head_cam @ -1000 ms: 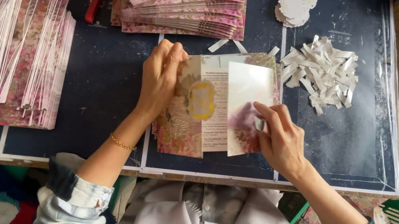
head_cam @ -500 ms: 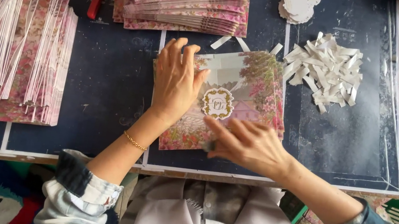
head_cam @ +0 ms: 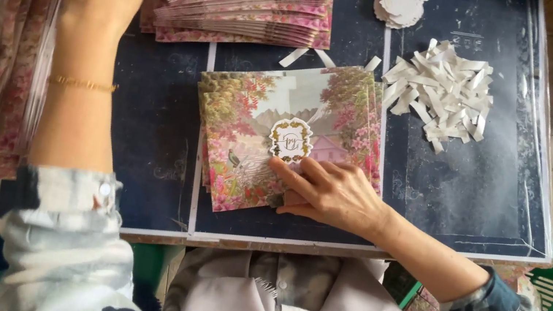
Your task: Using a weeding tool to peel and apply decorative stickers to floral cards in a production environment.
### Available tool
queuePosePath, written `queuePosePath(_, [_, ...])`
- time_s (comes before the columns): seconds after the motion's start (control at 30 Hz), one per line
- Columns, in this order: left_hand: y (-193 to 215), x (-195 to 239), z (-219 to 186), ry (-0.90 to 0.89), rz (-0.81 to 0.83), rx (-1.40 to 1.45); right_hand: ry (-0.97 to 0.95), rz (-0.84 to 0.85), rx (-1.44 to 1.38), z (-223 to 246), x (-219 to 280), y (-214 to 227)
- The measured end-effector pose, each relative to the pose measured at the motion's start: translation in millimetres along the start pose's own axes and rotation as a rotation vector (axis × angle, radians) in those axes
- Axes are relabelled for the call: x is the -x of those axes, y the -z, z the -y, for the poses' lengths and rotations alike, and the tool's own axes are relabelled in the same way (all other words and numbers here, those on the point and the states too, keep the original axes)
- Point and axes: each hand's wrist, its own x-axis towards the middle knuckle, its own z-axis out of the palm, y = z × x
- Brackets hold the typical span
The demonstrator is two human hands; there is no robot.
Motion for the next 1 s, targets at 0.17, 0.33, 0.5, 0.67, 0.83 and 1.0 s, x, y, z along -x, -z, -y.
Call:
queuePosePath(0.17, [118.3,-2.6,-68.5,0.025,-0.265,0.081,-0.015,0.025,0.006,-0.2,1.2,-0.8])
queuePosePath(0.33, [193.4,41.2,-136.8,0.029,-0.088,0.465,-0.045,0.034,0.097,9.9,-1.1,3.8])
queuePosePath(0.5, [168.9,112.7,-194.9,-0.056,0.076,0.325,-0.089,0.017,0.219,40.8,5.1,20.6])
queuePosePath(0.67, [157.8,146.4,-215.5,-0.043,0.239,0.349,0.057,0.151,-0.119,50.2,21.6,59.7])
queuePosePath(0.83, [164.1,146.5,-219.6,-0.022,0.33,0.393,-0.207,-0.149,-0.595,16.2,39.2,86.4])
queuePosePath(1.0, [150.3,143.5,-209.6,-0.01,0.293,0.408,-0.542,-0.088,-0.307,-38.6,34.7,57.0])
